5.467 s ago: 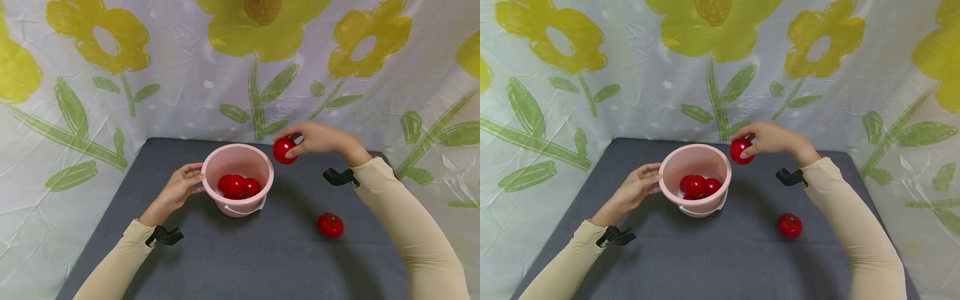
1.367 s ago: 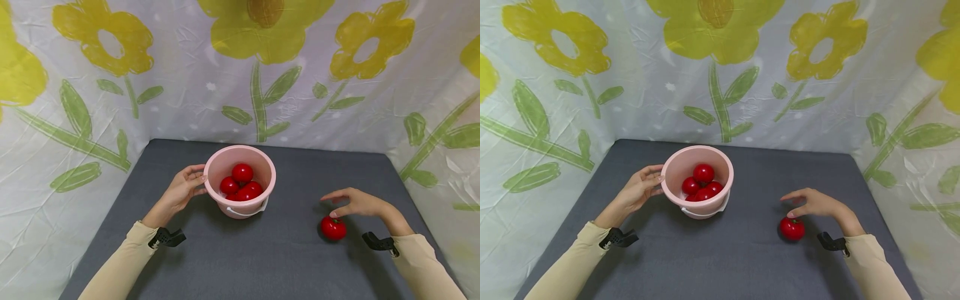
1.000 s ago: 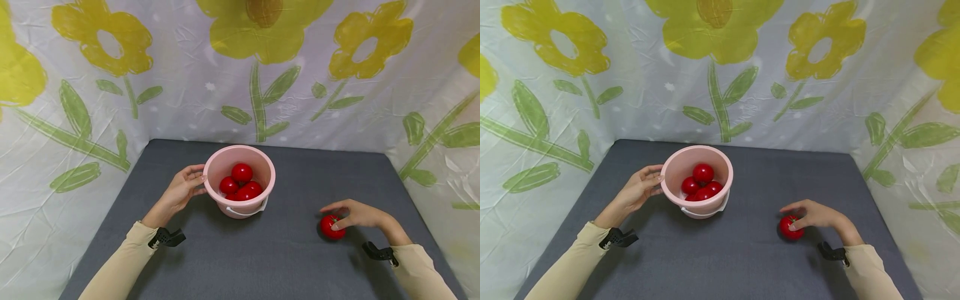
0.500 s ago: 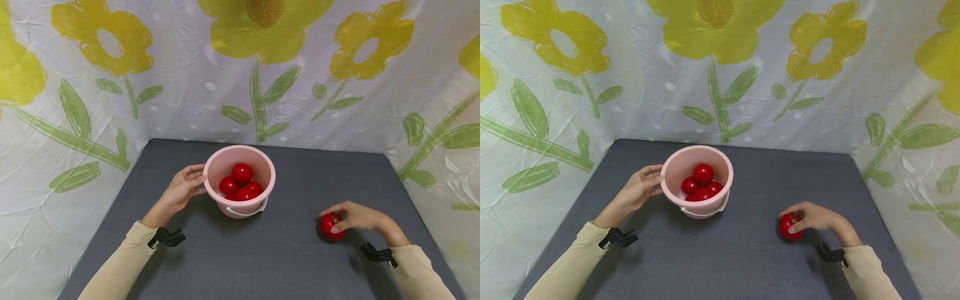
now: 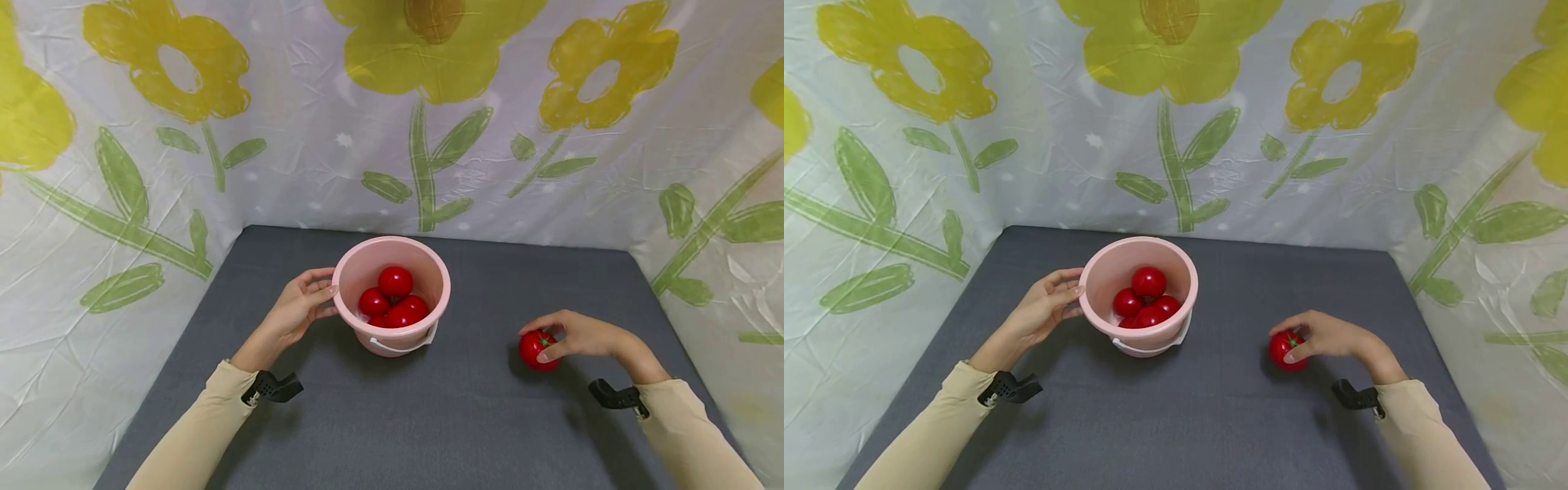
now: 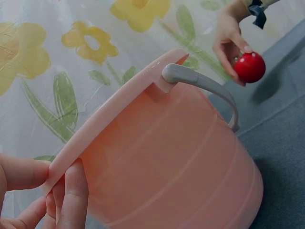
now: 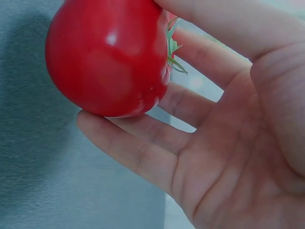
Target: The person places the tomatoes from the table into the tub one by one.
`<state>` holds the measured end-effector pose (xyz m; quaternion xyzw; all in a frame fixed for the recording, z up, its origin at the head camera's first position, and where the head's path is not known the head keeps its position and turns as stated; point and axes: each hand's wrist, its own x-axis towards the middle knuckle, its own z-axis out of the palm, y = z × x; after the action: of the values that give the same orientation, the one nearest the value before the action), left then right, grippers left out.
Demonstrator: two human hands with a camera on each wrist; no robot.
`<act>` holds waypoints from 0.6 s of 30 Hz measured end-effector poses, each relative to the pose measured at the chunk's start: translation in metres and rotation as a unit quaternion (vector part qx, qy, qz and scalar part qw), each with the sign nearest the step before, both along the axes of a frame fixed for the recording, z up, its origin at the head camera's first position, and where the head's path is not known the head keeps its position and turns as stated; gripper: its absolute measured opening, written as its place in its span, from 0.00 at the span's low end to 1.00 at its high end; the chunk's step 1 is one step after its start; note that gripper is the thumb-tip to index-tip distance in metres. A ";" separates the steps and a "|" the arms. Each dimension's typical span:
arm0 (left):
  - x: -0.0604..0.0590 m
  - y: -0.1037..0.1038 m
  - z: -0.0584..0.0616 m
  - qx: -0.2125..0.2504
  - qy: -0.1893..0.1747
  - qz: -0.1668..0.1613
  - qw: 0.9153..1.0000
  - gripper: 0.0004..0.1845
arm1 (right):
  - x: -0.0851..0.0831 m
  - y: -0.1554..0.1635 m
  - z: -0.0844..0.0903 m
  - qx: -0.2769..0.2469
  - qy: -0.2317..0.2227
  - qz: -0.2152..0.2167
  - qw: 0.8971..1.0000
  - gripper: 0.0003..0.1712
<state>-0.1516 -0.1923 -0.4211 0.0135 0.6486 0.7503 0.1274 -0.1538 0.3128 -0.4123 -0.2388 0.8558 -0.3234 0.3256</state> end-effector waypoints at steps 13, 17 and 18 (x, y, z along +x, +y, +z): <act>0.000 0.000 0.001 -0.005 -0.005 -0.001 1.000 0.28 | -0.020 -0.014 0.033 0.025 0.022 -0.002 0.999 0.30; 0.000 0.000 0.001 -0.004 -0.004 -0.001 1.000 0.28 | -0.026 -0.023 0.047 0.030 0.022 0.004 0.999 0.30; 0.000 0.000 0.000 -0.002 -0.004 -0.001 1.000 0.28 | -0.028 -0.025 0.050 0.031 0.025 0.008 0.999 0.30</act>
<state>-0.1519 -0.1923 -0.4208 0.0107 0.6499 0.7486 0.1307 -0.1820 0.2874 -0.3626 -0.2436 0.8712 -0.2880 0.3141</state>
